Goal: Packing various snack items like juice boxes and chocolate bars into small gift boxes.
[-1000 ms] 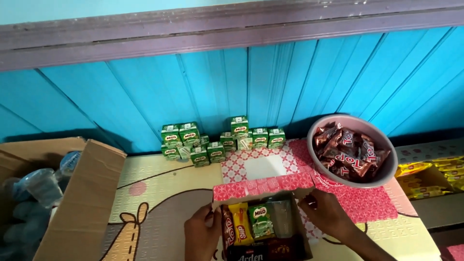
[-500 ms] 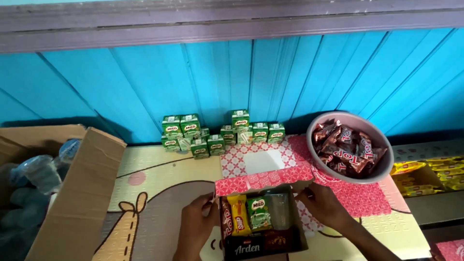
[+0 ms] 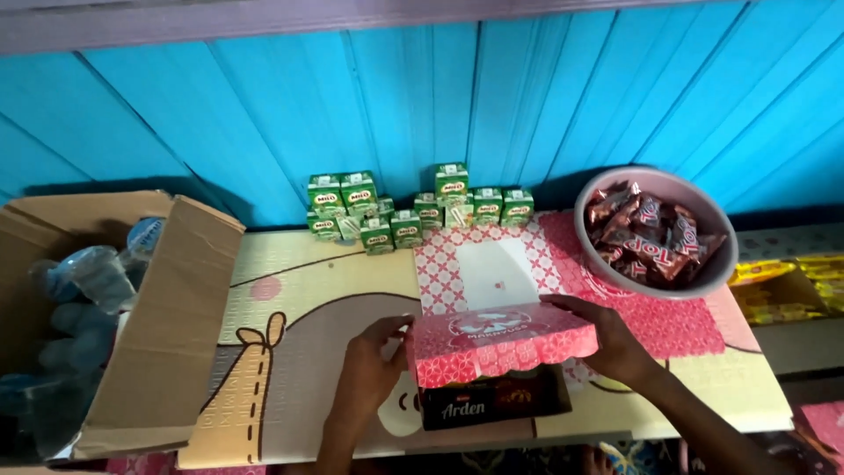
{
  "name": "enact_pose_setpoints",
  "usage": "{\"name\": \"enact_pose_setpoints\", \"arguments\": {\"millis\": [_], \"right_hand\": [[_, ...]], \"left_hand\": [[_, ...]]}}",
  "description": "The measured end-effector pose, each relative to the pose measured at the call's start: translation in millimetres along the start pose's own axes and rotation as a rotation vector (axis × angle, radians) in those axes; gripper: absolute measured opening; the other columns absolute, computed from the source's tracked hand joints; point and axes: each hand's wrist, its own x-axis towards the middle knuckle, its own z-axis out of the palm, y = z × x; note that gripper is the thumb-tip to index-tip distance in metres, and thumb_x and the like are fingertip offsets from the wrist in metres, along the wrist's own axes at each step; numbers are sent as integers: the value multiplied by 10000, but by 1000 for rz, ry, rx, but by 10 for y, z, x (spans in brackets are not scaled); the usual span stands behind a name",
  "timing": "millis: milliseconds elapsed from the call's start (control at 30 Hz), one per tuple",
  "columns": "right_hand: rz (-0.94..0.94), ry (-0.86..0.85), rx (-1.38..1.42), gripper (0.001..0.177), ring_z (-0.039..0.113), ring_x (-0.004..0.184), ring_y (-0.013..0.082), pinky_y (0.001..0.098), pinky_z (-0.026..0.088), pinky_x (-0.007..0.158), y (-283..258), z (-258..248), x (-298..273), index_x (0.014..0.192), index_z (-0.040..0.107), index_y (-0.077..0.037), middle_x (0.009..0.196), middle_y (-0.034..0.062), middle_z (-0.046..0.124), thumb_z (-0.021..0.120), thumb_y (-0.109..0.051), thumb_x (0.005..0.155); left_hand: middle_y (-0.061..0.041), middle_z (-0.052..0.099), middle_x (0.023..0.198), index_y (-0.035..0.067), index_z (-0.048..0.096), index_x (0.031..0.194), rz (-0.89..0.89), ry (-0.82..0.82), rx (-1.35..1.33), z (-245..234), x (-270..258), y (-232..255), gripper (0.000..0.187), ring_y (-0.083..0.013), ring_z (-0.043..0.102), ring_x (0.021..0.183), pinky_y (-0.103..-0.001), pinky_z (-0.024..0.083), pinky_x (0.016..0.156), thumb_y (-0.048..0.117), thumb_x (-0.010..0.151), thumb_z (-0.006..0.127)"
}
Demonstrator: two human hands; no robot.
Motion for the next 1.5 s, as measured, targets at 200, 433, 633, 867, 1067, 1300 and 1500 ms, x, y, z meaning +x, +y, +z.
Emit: {"name": "enact_pose_setpoints", "arguments": {"millis": [200, 433, 633, 867, 1067, 1300, 1500], "right_hand": [[-172, -91, 63, 1076, 763, 1147, 287, 451, 577, 1060, -79, 8, -68, 1475, 536, -84, 1341, 131, 737, 905, -87, 464], [142, -124, -86, 786, 788, 931, 188, 326, 695, 791, 10, 95, -121, 1538, 442, -251, 1338, 45, 700, 716, -16, 840], [226, -250, -101, 742, 784, 836, 168, 313, 639, 709, 189, 33, -226, 1581, 372, -272, 1134, 37, 786, 597, -41, 913], [747, -360, 27, 609, 761, 827, 216, 335, 606, 711, -503, -128, -358, 1568, 468, -235, 995, 110, 761, 388, -473, 1012], [687, -519, -204, 714, 838, 874, 157, 288, 672, 746, -805, -123, -490, 1594, 356, -276, 1089, 84, 828, 475, -550, 946], [686, -521, -152, 689, 825, 831, 153, 285, 622, 704, -706, -42, -587, 1554, 397, -211, 1003, 77, 843, 562, -502, 952], [682, -524, -78, 739, 833, 851, 170, 290, 638, 716, -621, -33, -583, 1559, 396, -160, 1042, 112, 828, 572, -506, 931]], "left_hand": [[-32, 819, 1086, 118, 748, 1225, -91, 13, -39, 29, -105, 79, 397, -184, 758, 892, -301, 600, 802, 111, 828, 746], [-116, 721, 1282, 79, 614, 1352, 142, 55, -73, 56, -267, 116, 572, -262, 749, 1067, -348, 592, 890, -101, 811, 662], [-69, 750, 1139, 81, 631, 1334, -134, 104, -105, 254, -524, -298, 503, -169, 740, 865, -294, 614, 769, -13, 841, 663], [-76, 731, 953, 72, 702, 1273, -591, 25, -374, 294, -889, -161, 371, -171, 686, 726, -298, 584, 665, 215, 931, 671], [-70, 726, 912, 55, 734, 1182, -659, -20, -369, 341, -1010, 58, 399, -166, 620, 688, -286, 524, 631, 285, 857, 761], [-78, 702, 915, 48, 712, 1240, -701, -43, -372, 319, -1012, 95, 467, -170, 649, 725, -290, 531, 640, 311, 857, 760], [-81, 702, 919, 50, 711, 1247, -710, -37, -399, 334, -1021, 50, 464, -168, 644, 754, -291, 538, 685, 299, 859, 764]]}}
